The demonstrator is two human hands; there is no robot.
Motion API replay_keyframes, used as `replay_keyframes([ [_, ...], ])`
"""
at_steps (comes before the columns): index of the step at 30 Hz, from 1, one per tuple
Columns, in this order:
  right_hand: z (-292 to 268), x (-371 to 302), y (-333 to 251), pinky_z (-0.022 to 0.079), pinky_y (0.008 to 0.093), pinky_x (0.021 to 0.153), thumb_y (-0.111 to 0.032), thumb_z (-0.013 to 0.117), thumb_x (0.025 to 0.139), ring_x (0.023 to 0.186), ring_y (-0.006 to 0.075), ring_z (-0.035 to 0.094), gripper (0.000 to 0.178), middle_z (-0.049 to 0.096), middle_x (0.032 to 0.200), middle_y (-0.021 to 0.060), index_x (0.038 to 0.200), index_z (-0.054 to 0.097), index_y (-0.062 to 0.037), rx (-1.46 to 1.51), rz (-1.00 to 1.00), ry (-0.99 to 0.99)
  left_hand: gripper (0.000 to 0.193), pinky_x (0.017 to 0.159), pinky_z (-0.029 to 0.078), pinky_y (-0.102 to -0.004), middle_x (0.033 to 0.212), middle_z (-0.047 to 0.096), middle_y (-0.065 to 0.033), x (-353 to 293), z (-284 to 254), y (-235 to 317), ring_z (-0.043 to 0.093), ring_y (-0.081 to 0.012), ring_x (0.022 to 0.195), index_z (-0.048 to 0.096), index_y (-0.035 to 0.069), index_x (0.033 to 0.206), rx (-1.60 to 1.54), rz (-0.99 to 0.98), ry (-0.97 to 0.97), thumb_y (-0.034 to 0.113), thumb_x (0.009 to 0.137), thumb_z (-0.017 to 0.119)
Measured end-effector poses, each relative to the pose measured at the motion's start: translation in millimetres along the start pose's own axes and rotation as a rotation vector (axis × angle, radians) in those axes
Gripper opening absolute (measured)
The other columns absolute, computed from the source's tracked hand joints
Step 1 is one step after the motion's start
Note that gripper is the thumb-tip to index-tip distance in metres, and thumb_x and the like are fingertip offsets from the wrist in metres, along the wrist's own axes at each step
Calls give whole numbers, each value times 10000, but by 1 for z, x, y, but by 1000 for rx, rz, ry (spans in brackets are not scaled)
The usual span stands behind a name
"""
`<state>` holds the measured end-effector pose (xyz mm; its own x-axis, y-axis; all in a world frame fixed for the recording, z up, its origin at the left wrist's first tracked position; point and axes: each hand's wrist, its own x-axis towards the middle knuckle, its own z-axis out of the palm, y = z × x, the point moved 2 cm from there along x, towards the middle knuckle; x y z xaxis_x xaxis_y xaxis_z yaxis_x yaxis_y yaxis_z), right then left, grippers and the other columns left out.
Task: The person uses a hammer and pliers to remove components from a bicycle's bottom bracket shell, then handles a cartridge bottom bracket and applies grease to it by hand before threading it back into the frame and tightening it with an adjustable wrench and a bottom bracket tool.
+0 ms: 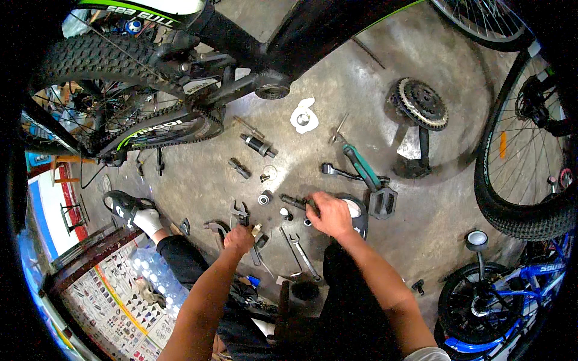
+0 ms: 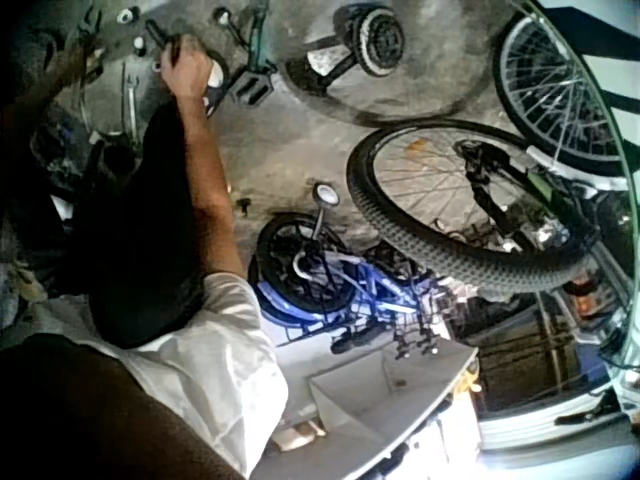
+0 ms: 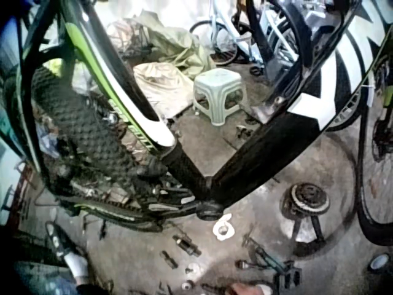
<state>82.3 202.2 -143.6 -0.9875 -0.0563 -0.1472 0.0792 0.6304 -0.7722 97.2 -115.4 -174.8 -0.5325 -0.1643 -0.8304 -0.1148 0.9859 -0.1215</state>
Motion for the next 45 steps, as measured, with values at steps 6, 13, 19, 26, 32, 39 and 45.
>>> replay_keyframes([
  [6,2,3,-5,530,453,649,-221,677,853,734,359,663,228,663,855,146,1000,649,-49,43,-5,-1,409,913,560,-445,1145,712,-201,13,16,-20,695,-374,1060,732,67,1081,64,-11,-11,357,1006,453],
  [13,2,4,-6,533,451,644,-223,678,863,722,342,671,231,669,814,137,1037,663,-73,35,28,27,429,935,547,-445,1195,696,-198,22,31,-28,680,-349,1117,693,44,1151,185,64,-24,357,1018,430],
  [19,4,0,8,550,444,674,-271,672,871,724,343,691,286,705,852,166,1085,669,-82,-31,105,48,423,959,539,-451,1237,669,-201,17,15,-9,652,-364,1161,670,51,1187,167,82,-101,356,1022,428],
  [26,0,2,2,539,420,657,-184,654,883,719,327,677,242,680,813,142,1099,683,-79,70,114,88,403,898,555,-466,1167,681,-228,21,23,-19,677,-377,1078,670,20,1139,156,137,-11,305,1045,401],
  [32,3,0,3,537,414,658,-152,647,886,723,332,673,226,679,843,156,1092,680,-67,94,73,133,427,859,570,-468,1095,706,-221,17,15,-19,692,-386,1031,692,20,1120,266,227,-50,307,1061,382],
  [39,-10,-5,-4,468,347,546,-130,699,841,582,221,586,226,629,797,95,1060,703,-74,120,-86,111,544,983,517,-468,1179,691,-239,16,16,-10,658,-405,1129,695,-1,1110,65,41,-85,436,1041,378],
  [45,-6,-9,-31,439,391,807,-383,802,735,910,270,624,464,638,940,83,1050,636,-85,-228,-292,-171,429,828,571,-486,1098,700,-205,26,27,-32,704,-387,969,695,51,1100,259,156,43,326,1060,369],
])
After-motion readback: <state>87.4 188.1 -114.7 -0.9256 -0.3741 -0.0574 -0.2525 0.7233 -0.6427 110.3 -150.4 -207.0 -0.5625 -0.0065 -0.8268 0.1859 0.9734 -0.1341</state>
